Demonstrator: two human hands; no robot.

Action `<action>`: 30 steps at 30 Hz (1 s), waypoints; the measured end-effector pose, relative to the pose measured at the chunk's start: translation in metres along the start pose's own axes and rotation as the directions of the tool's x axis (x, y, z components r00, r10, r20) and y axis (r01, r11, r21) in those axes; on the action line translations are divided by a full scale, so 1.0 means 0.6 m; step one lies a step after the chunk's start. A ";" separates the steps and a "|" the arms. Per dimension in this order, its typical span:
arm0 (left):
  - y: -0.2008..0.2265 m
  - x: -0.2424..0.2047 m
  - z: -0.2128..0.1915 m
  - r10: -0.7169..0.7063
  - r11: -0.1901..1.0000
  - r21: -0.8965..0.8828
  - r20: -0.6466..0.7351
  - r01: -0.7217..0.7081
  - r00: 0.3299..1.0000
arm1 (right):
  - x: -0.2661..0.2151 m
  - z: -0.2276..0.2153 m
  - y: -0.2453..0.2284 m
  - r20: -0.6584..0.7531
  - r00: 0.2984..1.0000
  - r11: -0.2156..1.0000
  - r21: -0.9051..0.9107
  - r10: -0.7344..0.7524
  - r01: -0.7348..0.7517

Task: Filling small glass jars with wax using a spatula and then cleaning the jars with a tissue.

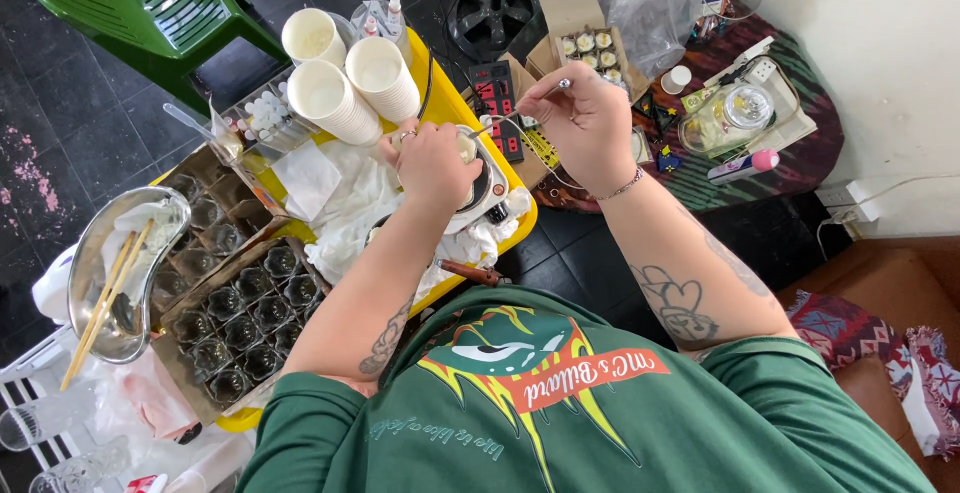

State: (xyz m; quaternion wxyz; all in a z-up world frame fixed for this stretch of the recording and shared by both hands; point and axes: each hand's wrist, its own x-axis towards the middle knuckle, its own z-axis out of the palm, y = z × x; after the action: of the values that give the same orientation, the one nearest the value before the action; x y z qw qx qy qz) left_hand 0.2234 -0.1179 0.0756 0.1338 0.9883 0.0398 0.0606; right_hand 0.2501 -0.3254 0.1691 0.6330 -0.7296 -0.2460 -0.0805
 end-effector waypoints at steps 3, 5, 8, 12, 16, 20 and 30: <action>-0.003 0.014 -0.002 0.015 0.998 0.064 0.048 -0.018 0.999 | -0.003 -0.004 0.007 -0.026 0.999 0.999 0.032 0.033 -0.032; 0.001 0.018 -0.019 0.006 0.998 0.068 0.079 -0.012 0.997 | -0.007 -0.009 0.011 -0.033 0.999 0.996 0.087 0.023 -0.020; -0.009 0.023 -0.034 0.024 0.999 0.020 0.119 -0.027 0.993 | -0.010 -0.016 0.010 -0.067 0.997 0.981 0.195 0.030 -0.017; -0.021 0.027 -0.081 0.074 0.988 -0.144 0.136 -0.054 0.988 | -0.006 -0.019 -0.006 -0.145 0.989 0.945 0.326 0.040 0.010; -0.033 0.016 -0.145 0.138 0.969 -0.229 0.198 -0.091 0.970 | -0.002 -0.013 -0.031 -0.172 0.984 0.935 0.355 0.050 0.015; -0.037 -0.002 -0.176 0.208 0.953 -0.254 0.145 -0.166 0.967 | -0.002 -0.001 -0.048 -0.189 0.981 0.926 0.376 0.046 0.029; -0.043 -0.011 -0.100 0.329 0.942 -0.033 -0.095 -0.334 0.939 | -0.011 0.007 -0.037 -0.170 0.985 0.935 0.353 0.043 0.020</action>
State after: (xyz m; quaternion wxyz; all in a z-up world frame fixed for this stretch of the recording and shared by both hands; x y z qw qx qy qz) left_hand 0.2077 -0.0780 0.1255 0.1439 0.9737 -0.1228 0.1266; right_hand 0.2332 -0.3214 0.1850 0.7733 -0.5956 -0.1955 -0.0949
